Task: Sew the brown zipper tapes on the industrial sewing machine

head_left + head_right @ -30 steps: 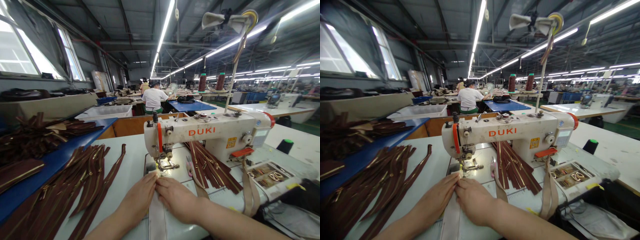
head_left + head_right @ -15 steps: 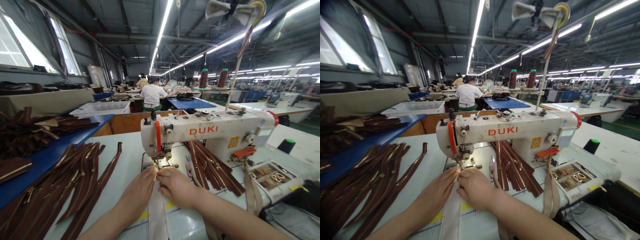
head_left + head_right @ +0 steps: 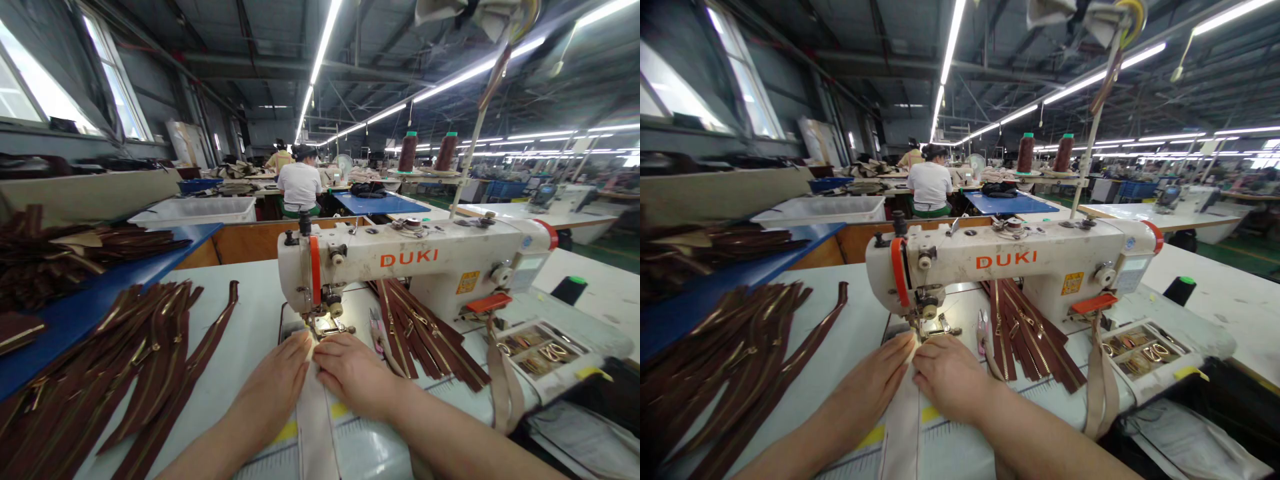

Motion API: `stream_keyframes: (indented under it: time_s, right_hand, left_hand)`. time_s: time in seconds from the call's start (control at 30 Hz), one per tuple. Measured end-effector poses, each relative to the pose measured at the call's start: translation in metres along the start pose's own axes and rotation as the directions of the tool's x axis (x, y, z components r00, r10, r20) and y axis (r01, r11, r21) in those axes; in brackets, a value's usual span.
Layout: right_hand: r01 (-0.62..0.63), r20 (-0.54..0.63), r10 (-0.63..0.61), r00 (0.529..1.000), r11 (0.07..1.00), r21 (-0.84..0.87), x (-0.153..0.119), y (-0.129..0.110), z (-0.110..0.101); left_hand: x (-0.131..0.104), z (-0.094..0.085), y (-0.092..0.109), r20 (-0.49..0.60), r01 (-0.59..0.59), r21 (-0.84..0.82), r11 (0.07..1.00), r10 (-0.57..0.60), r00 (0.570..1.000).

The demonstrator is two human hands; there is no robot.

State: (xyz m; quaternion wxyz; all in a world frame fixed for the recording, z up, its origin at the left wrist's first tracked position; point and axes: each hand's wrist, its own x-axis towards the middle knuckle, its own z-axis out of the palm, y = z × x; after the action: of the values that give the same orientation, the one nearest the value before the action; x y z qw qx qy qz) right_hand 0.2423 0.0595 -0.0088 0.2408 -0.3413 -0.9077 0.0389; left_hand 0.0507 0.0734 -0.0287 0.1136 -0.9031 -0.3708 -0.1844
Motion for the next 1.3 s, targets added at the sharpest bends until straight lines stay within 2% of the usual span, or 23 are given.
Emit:
stream_keyframes:
  time_s: [0.17, 0.8, 1.07, 1.3]
  right_hand:
    - [0.005, -0.014, -0.005, 1.0, 1.0, -0.009, -0.0005, -0.002, -0.0006]
    - [-0.017, -0.037, 0.016, 0.999, 1.0, -0.024, -0.003, -0.0001, 0.0059]
    - [-0.027, -0.015, 0.026, 1.0, 0.999, -0.023, -0.0011, -0.0014, 0.0035]
    - [-0.028, -0.024, 0.028, 0.999, 1.0, -0.011, -0.0019, -0.001, 0.0034]
  left_hand:
    - [-0.0011, 0.0011, -0.0009, -0.016, 0.041, -0.025, 0.999, -0.041, 0.999]
    - [0.0017, -0.0002, 0.0011, -0.021, 0.077, 0.004, 0.997, -0.077, 0.997]
    - [-0.0009, 0.0019, -0.0002, -0.067, 0.091, -0.081, 0.993, -0.097, 0.993]
    - [-0.0011, 0.0027, 0.0012, -0.075, 0.101, -0.076, 0.992, -0.107, 0.991]
